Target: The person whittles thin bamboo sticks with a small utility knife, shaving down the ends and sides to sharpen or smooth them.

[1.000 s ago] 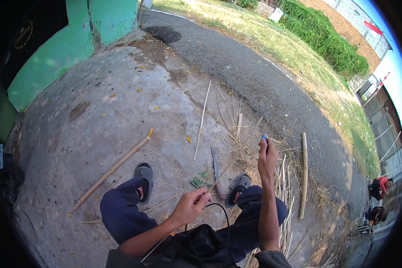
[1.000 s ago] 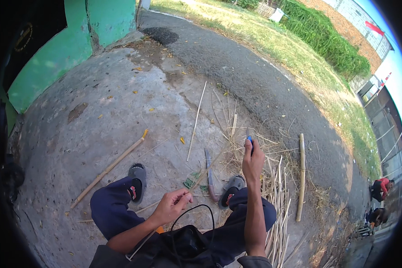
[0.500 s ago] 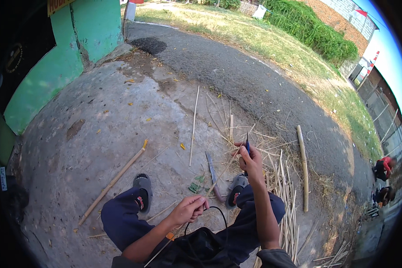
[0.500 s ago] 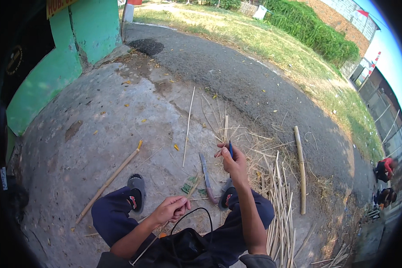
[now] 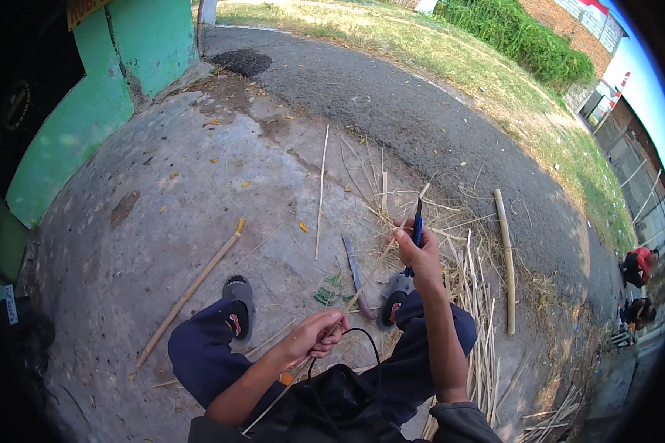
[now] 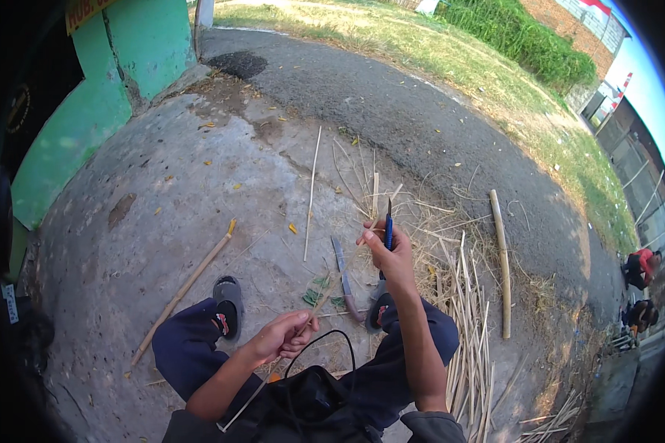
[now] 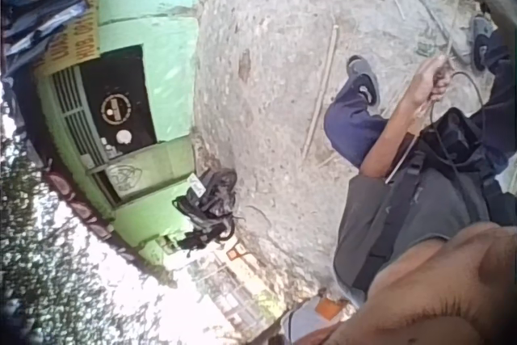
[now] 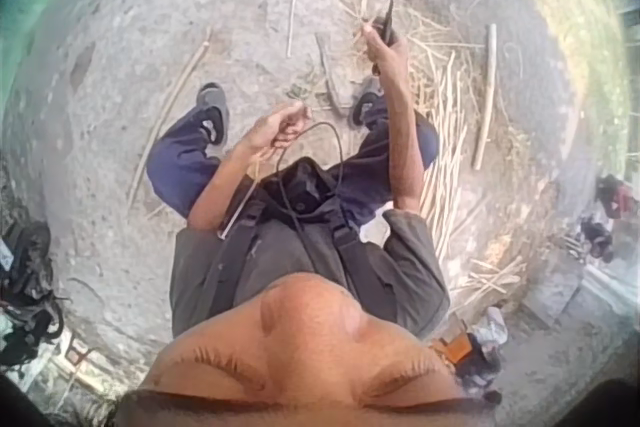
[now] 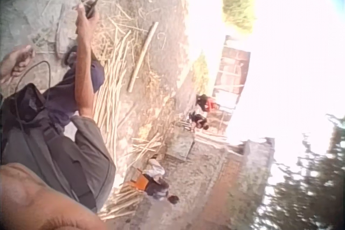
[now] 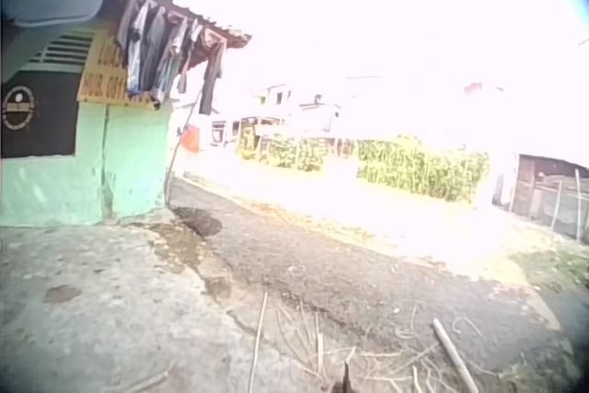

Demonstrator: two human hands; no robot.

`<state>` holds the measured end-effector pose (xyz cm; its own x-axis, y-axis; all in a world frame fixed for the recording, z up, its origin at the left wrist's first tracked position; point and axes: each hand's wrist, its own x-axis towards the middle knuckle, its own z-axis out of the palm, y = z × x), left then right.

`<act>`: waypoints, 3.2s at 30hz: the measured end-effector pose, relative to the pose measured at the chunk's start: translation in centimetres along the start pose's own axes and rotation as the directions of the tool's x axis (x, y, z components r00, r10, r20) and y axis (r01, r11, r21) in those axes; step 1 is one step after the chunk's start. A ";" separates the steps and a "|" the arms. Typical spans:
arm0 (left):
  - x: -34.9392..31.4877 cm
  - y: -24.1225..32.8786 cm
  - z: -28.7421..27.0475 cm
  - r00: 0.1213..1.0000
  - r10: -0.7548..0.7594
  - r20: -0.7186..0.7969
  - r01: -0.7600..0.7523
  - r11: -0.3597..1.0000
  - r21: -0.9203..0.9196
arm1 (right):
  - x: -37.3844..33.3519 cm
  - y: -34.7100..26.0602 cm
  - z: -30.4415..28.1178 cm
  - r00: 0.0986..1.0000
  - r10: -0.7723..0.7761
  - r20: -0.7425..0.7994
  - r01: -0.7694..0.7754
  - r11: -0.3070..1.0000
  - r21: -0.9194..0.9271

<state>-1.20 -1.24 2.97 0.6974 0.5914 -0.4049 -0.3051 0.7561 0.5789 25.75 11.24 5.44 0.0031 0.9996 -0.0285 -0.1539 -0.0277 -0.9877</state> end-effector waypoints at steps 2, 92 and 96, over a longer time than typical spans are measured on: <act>0.2 -0.3 0.3 0.994 0.054 -0.094 -0.042 0.992 0.121 | 0.4 0.5 -0.3 0.998 -0.032 -0.049 0.031 0.999 -0.022; -1.1 -0.5 1.3 0.722 0.661 -0.203 -0.226 0.503 0.834 | 0.2 2.4 1.6 0.906 -0.365 0.215 0.380 0.474 -0.795; -1.8 -1.4 1.5 0.726 0.666 -0.171 -0.259 0.495 0.830 | 2.3 2.0 -0.6 0.925 -0.374 0.064 0.277 0.550 -0.788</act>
<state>-1.04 -3.78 3.90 0.1920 0.9810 -0.0291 0.2069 -0.0114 0.9783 26.01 13.49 3.30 -0.0030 0.9356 0.3531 0.6947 0.2559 -0.6722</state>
